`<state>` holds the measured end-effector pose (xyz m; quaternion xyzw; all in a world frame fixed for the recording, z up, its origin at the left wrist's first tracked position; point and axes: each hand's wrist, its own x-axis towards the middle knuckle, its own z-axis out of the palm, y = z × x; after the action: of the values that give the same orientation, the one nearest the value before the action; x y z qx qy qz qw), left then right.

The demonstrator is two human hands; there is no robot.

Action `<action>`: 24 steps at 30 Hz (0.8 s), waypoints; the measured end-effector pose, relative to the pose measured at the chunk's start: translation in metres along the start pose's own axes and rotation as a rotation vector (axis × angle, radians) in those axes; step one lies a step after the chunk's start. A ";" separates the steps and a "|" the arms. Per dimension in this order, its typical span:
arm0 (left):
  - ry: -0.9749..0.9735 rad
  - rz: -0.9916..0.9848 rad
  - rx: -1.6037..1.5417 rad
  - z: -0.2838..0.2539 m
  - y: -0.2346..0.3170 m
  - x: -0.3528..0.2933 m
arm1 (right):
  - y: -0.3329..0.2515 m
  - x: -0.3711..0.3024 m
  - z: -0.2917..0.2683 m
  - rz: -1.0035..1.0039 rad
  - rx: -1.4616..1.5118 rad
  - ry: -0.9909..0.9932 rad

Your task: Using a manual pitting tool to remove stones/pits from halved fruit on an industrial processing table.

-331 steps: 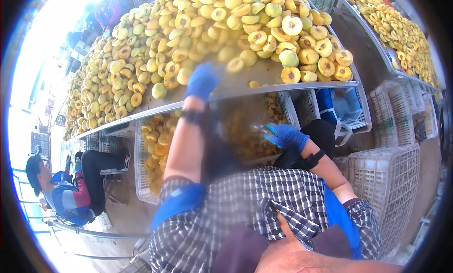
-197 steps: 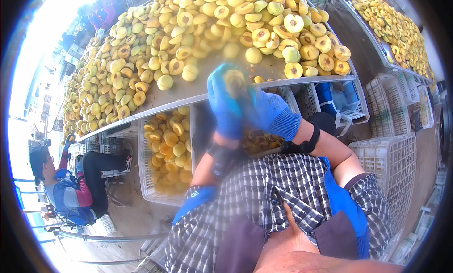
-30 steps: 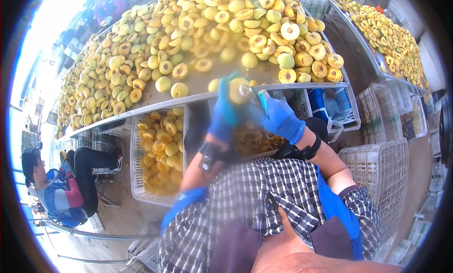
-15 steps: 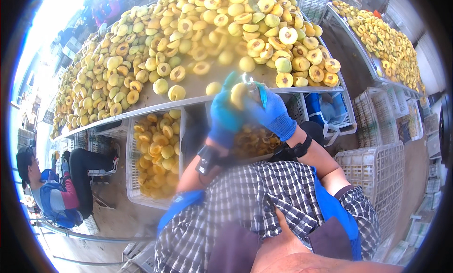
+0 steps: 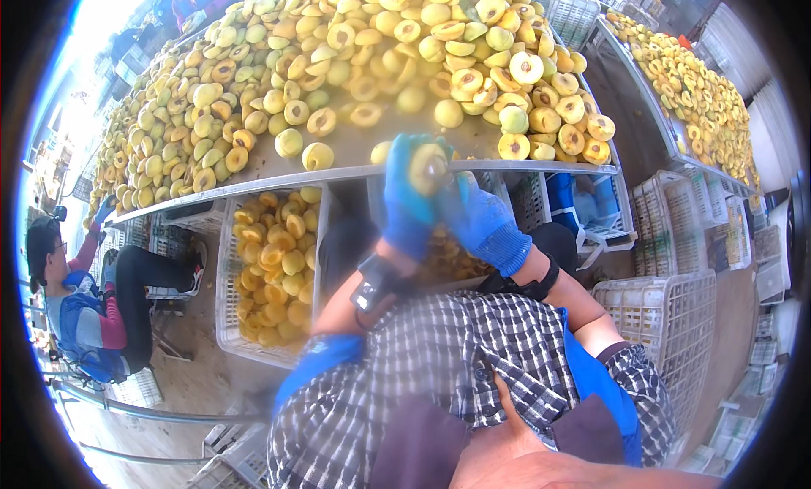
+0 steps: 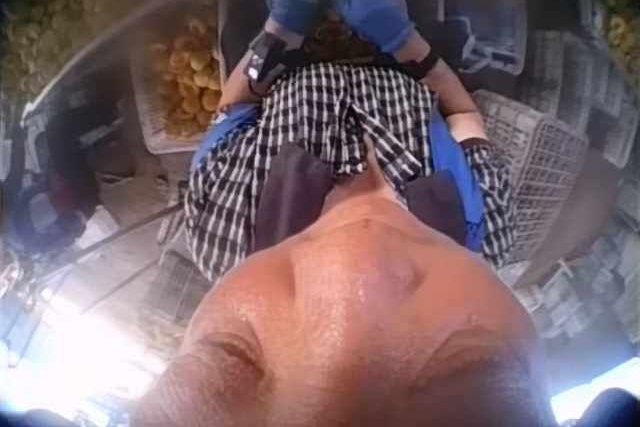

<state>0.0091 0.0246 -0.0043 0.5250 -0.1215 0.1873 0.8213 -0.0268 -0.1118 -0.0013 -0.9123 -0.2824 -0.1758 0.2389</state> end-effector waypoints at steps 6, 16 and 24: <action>0.014 0.376 0.759 0.011 0.022 -0.002 | 0.002 -0.002 0.012 -0.288 -0.197 0.119; 0.046 0.327 0.585 0.001 -0.001 -0.004 | 0.007 -0.010 0.033 -0.343 -0.195 0.132; -0.069 0.188 0.550 -0.016 -0.013 0.004 | 0.003 -0.006 0.028 -0.220 -0.089 0.031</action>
<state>0.0181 0.0347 -0.0202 0.7204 -0.1421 0.2703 0.6227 -0.0243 -0.1013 -0.0283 -0.8826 -0.3690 -0.2277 0.1816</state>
